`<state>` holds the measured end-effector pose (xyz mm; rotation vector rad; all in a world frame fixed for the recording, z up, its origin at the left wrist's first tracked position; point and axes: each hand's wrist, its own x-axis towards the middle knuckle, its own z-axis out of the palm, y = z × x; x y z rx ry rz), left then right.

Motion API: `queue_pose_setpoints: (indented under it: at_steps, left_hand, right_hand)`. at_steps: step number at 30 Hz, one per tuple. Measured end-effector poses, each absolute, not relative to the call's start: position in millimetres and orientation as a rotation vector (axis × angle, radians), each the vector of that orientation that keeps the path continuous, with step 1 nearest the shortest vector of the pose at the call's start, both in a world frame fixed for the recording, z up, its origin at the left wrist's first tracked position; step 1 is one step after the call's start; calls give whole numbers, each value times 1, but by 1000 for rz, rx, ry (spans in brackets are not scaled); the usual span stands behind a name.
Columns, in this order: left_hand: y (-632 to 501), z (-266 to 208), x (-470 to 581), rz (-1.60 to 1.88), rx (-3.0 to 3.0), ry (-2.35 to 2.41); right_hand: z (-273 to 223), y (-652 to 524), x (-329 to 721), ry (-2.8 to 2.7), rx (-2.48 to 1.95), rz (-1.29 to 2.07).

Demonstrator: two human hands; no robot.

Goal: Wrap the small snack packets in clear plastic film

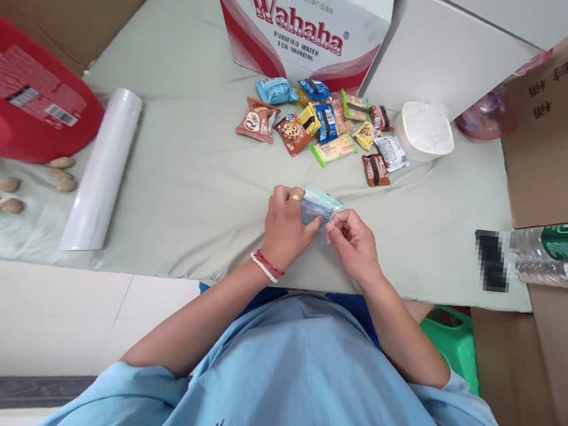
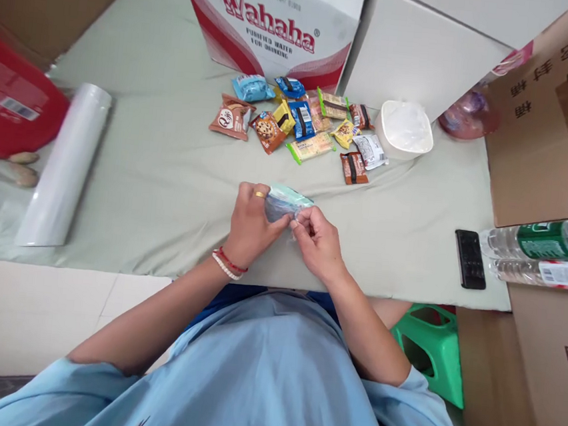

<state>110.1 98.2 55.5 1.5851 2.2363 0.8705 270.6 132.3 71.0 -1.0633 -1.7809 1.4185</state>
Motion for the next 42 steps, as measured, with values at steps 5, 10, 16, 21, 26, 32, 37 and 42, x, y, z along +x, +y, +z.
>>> queue_pose_setpoints:
  at_steps: [5,10,16,21,26,32,37,42]
  left_hand:
    - [88,53,134,799,1967,2298]
    - [76,39,160,712,2253,2141]
    - [69,44,173,598,2261,1851]
    - [69,47,164,647,2210,1474]
    - [67,49,154,1036,1230,1382]
    - [86,68,161,1195,347,1107]
    - [101,61,160,1149,401,1324]
    - [93,45,141,973,721,1417]
  right_hand:
    - [64,135,271,-1686,-1115,1255]
    - [52,134,278,-1335,-1156,1623]
    - [47,139,296,-775,-1107,1781]
    - [41,146,312,-836,-1135,1766]
    - [34,150,319,-706,-1113,1633]
    - [39,134,307,-867,-1117,1693]
    - [47,140,324,-1391,-1182,1643]
    - [53,163,356,-1326,-1193,1760]
